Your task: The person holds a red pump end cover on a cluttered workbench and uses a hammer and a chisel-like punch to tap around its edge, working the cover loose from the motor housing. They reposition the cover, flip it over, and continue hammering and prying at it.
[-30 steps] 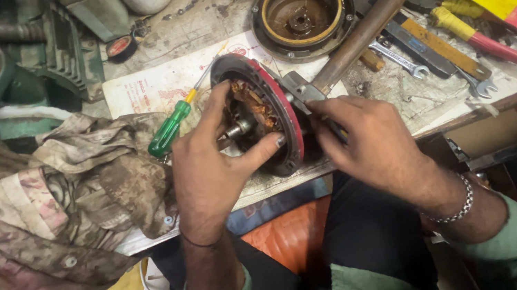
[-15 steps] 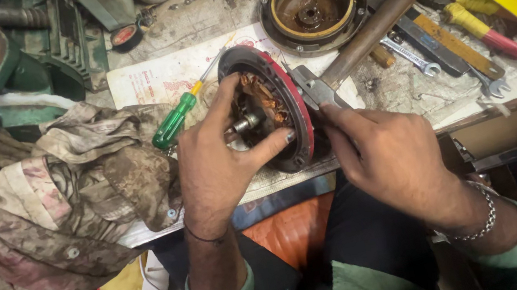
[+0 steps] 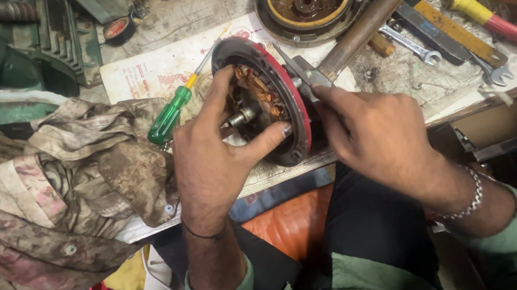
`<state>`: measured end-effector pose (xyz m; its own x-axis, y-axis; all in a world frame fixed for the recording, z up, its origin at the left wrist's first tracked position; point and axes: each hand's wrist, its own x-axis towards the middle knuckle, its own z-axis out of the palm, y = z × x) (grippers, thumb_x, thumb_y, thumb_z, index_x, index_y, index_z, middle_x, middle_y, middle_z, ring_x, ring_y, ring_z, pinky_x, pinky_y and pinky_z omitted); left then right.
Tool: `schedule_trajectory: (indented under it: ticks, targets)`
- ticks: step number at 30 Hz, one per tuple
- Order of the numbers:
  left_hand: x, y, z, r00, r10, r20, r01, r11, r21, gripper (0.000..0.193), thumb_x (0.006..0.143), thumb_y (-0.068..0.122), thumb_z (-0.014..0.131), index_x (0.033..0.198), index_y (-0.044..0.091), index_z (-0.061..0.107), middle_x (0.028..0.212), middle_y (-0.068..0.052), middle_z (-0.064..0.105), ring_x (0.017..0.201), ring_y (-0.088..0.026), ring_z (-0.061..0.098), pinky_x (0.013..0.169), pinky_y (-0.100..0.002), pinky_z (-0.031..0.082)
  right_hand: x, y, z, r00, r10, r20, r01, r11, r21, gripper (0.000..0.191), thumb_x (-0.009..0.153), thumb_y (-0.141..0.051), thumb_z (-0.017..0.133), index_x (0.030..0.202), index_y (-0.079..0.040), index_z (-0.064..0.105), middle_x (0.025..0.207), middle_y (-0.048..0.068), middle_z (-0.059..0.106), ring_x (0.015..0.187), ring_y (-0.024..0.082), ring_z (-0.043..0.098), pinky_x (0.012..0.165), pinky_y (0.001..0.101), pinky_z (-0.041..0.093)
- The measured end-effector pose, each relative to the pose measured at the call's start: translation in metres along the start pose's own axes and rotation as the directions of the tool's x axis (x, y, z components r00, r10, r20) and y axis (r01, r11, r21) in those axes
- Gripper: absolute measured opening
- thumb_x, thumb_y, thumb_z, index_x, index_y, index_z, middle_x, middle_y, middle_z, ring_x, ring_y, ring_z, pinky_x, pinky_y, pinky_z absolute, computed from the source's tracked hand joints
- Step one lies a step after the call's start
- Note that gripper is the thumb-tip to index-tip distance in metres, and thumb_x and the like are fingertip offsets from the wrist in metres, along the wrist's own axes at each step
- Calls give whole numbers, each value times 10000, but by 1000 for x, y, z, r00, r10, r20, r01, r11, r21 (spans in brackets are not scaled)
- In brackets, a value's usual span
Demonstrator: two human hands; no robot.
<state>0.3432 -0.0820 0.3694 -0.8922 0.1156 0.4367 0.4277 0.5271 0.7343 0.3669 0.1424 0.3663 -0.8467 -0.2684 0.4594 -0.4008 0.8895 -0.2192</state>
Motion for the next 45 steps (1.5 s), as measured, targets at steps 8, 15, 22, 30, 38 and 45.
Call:
schedule_trajectory:
  ticks: [8,15,22,30,38,45]
  targets:
    - [7,2,5,1000,21,9,-20,1000,-17,859,727,361,955,1421,51,555,1093,-145,790,994,-243,804,854,-360,631,12,7,-3,1000,5,0,-5,1000,-1,278,941,-154,722,1213,-95,716,677,151,673,566,341,661,503,472,503]
    - [14,8,16,1000,21,12,-21,999,28,868,722,370,957,1419,70,536,1072,-163,780,988,-279,796,821,-386,628,12,19,-5,997,-69,28,68,997,32,332,885,-140,691,1210,-73,703,660,135,670,515,315,650,482,456,504]
    - [14,23,33,999,31,26,-33,996,86,900,702,377,963,1423,78,515,1020,-168,781,948,-302,790,788,-409,627,11,37,-20,996,-15,84,15,1000,7,311,876,-173,690,1176,-91,711,603,143,648,502,339,644,480,476,501]
    - [7,37,51,998,59,17,-60,992,109,922,678,367,970,1416,69,506,1044,-186,771,973,-327,778,794,-417,620,-6,58,-23,994,46,99,-42,998,-48,276,896,-205,709,1158,-119,716,624,153,667,539,362,658,485,493,503]
    - [-1,36,53,999,40,24,-42,996,74,924,680,360,972,1425,79,502,1043,-167,780,984,-300,789,809,-404,630,-8,53,-30,995,43,92,-36,997,-73,268,912,-173,690,1167,-94,718,632,163,674,509,367,642,479,488,502]
    - [-3,30,49,998,44,34,-46,997,68,921,695,354,976,1434,86,496,1065,-162,779,1001,-292,790,834,-396,631,-9,43,-31,993,46,105,-41,998,-51,263,880,-188,705,1130,-106,718,579,152,644,501,364,644,474,497,502]
